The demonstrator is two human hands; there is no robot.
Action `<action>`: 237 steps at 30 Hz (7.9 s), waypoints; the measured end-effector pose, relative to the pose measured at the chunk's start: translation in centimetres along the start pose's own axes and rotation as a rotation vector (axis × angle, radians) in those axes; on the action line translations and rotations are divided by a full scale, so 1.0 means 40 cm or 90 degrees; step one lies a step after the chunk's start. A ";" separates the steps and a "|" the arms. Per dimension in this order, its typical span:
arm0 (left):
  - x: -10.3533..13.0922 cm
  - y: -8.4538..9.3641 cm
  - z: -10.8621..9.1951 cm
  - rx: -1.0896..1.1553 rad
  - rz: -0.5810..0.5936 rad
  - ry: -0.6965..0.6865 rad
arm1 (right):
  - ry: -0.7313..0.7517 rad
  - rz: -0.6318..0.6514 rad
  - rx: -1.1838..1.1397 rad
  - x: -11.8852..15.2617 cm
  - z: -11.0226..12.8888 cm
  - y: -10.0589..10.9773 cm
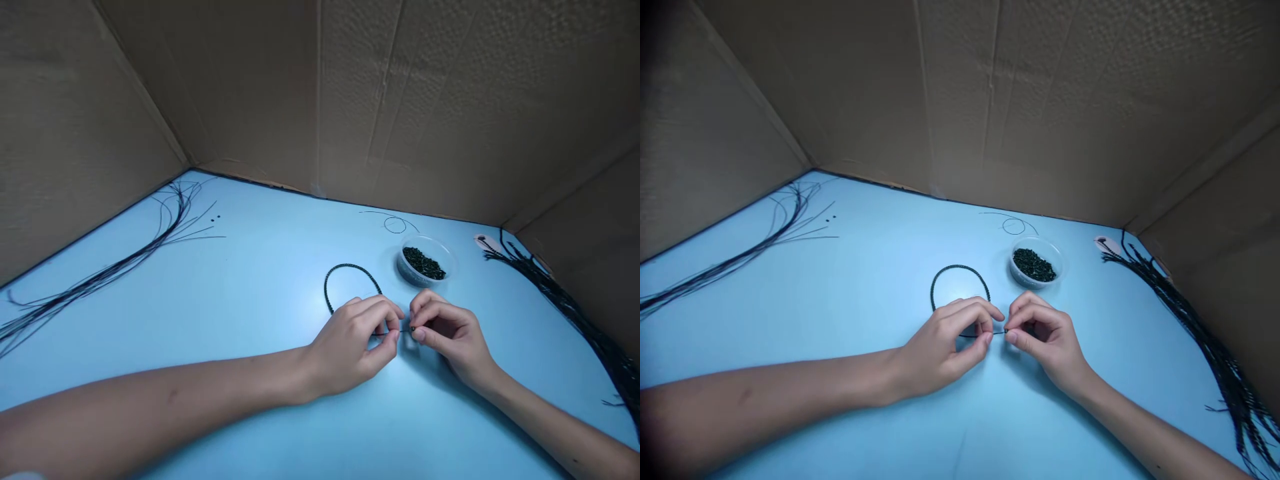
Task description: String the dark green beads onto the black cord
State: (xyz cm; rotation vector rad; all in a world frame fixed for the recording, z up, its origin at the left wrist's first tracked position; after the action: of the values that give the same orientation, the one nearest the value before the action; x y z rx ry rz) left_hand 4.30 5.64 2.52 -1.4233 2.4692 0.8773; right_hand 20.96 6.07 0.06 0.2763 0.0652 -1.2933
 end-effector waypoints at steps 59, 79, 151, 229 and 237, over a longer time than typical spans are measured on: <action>0.001 -0.006 0.004 -0.011 0.014 0.000 | 0.002 0.059 0.062 0.003 0.015 -0.027; -0.003 -0.002 0.003 0.013 0.003 0.014 | 0.022 0.023 0.086 0.014 0.021 -0.022; 0.001 -0.002 0.005 -0.031 0.000 -0.026 | -0.003 0.025 -0.008 0.013 0.004 -0.017; -0.009 0.010 0.058 0.040 0.016 0.152 | -0.076 -0.080 -0.114 -0.009 -0.020 0.048; -0.011 -0.011 0.023 -0.007 0.048 0.083 | -0.063 -0.061 -0.067 -0.006 0.006 0.022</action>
State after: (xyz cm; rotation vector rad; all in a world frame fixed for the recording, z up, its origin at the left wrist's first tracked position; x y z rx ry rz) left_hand 4.77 6.32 1.78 -1.4440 2.6330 0.8387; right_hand 21.70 6.44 0.48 0.1201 0.0636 -1.3914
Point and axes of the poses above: each hand's wrist, its own x-axis away from the middle knuckle, its own y-axis out of the back of the hand, z = x × y, the point moved 8 cm from there along -x, towards the middle knuckle, and after that the axes turned 1 degree about x, right-handed, at the moved point
